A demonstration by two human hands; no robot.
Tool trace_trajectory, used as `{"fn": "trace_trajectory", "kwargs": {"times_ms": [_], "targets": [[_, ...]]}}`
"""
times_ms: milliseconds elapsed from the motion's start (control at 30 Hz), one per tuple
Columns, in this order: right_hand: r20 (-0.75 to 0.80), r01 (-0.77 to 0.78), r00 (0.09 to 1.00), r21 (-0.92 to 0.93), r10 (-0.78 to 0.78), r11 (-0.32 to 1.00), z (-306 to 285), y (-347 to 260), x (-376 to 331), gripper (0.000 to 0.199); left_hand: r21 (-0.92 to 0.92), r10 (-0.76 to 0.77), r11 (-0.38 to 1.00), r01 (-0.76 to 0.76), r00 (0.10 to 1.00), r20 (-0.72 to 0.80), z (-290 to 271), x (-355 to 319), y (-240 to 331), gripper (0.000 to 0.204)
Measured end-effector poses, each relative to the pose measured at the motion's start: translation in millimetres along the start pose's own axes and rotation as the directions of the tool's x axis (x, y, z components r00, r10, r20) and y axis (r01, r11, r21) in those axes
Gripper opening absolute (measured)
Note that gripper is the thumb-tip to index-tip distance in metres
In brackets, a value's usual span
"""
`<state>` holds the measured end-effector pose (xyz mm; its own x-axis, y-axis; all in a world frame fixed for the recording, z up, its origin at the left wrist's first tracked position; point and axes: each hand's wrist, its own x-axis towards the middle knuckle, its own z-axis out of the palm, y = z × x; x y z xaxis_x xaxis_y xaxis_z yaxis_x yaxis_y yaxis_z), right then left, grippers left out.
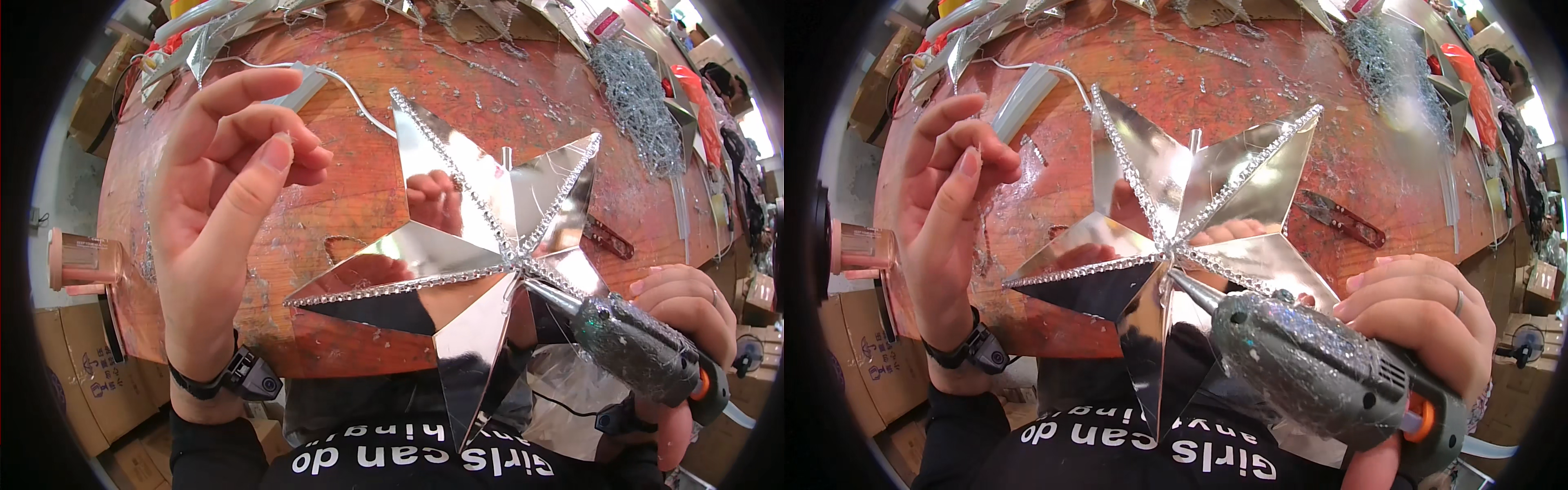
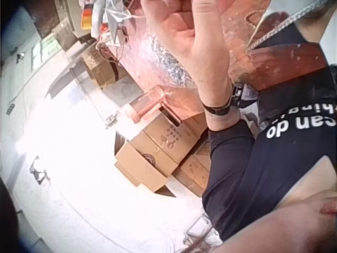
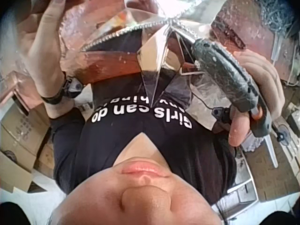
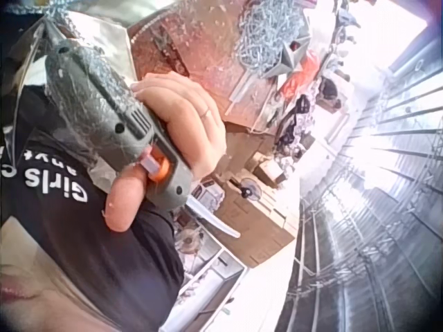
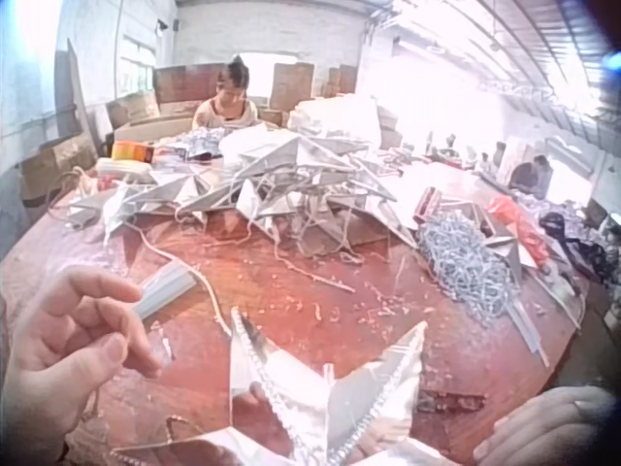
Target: The person decorates a silver star-shaped object by applying a string of small beads along its edges. They use a hot glue gun to secure the beads in place, working methodically around the star's points.
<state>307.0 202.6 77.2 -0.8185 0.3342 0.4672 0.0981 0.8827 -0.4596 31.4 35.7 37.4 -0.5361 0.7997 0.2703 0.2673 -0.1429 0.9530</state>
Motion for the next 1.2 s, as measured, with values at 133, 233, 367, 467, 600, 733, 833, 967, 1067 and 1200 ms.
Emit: {"fn": "trace_trajectory", "kwargs": {"times_ms": [133, 233, 367, 467, 600, 733, 833, 967, 1067, 1200], "targets": [[-0.001, 0.008, 1.000, -0.016, -0.008, 1.000, -3.3, 3.1, -1.3, 0.062, 0.010, 0.016, 1.000, -0.016, 1.000, -0.001, 1.8, 4.4, -0.2, 0.036], [-0.020, 0.013, 1.000, 0.023, -0.012, 1.000, 2.4, 5.8, -0.3, 0.063, 0.042, 0.036, 0.999, -0.036, 0.999, -0.013, -1.0, 1.8, -0.3, 0.036], [0.010, 0.001, 1.000, 0.056, -0.001, 0.998, 0.5, 2.1, 0.4, 0.076, 0.039, 0.040, 0.998, -0.040, 0.999, 0.003, -1.7, 1.1, -0.2, 0.036], [0.070, 0.022, 0.997, 0.057, -0.026, 0.998, -6.8, 1.5, -1.7, 0.084, 0.033, 0.048, 0.998, -0.048, 0.999, 0.027, -2.0, 2.8, -1.0, 0.036], [0.168, 0.111, 0.980, 0.002, -0.110, 0.994, -15.6, 1.4, -3.9, 0.086, 0.038, 0.057, 0.998, -0.058, 0.998, 0.028, -3.7, 3.2, -2.0, 0.035], [0.104, 0.082, 0.992, -0.107, -0.071, 0.991, -8.0, -14.2, -9.1, 0.066, 0.034, 0.047, 0.998, -0.047, 0.999, -0.016, -1.5, 3.0, -0.3, 0.034], [0.174, 0.028, 0.985, -0.113, -0.007, 0.993, -12.7, -23.0, -7.1, 0.028, 0.056, 0.063, 0.997, -0.062, 0.998, -0.027, -3.0, 1.7, -1.8, 0.034], [0.238, 0.016, 0.971, -0.128, 0.016, 0.992, -20.5, -28.3, -7.9, 0.019, 0.036, 0.068, 0.997, -0.068, 0.998, -0.009, -0.9, 5.8, -1.4, 0.035], [0.256, 0.066, 0.966, -0.104, -0.038, 0.992, -18.4, -21.6, -9.2, 0.038, 0.058, 0.064, 0.996, -0.063, 0.998, -0.017, -3.0, 2.6, -3.0, 0.035], [0.269, 0.152, 0.955, -0.068, -0.128, 0.986, -18.7, -10.3, -14.2, 0.074, 0.092, 0.069, 0.993, -0.068, 0.998, -0.003, -10.4, 2.5, -7.2, 0.035]]}}
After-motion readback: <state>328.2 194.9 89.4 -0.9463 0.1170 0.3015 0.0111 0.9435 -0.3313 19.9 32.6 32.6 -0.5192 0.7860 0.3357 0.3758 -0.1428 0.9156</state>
